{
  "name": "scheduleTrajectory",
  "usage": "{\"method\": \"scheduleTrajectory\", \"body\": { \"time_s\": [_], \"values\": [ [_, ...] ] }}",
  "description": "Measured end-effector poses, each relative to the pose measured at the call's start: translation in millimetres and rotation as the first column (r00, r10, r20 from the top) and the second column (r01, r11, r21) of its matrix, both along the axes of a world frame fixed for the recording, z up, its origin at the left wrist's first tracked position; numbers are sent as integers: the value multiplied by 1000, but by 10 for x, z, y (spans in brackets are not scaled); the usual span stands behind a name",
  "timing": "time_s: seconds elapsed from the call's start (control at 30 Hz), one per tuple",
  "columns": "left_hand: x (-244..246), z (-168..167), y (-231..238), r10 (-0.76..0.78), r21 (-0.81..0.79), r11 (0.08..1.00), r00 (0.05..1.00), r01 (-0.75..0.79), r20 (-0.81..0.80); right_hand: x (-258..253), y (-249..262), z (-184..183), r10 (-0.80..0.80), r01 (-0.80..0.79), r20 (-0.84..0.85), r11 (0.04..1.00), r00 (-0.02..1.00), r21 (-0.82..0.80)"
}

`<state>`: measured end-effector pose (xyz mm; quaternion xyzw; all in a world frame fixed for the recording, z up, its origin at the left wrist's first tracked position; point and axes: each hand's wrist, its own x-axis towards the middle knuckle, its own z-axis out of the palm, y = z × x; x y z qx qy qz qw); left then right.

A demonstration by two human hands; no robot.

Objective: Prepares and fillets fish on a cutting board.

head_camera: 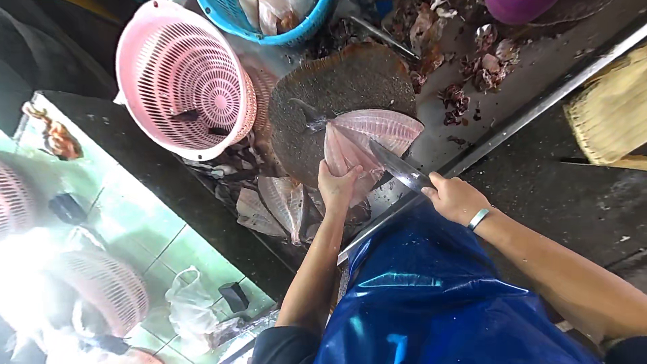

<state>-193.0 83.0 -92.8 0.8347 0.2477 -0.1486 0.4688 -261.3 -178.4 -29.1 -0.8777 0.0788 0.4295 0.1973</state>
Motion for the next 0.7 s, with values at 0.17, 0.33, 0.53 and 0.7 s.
{"method": "scheduleTrajectory", "body": {
  "time_s": [0.17,0.33,0.53,0.7],
  "values": [
    [-1,6,-7,-1,30,1000,1000,1,-4,16,-113,37,78,-78,-68,997,995,-8],
    [3,80,-30,-35,102,994,998,40,-54,1,-162,81,86,-86,-95,996,992,8],
    [4,81,-23,-26,101,994,998,31,-54,17,-125,114,129,-133,-90,991,988,-33],
    [8,66,-23,-40,93,995,998,45,-54,94,27,53,113,-118,-75,991,991,-65]
  ]
}}
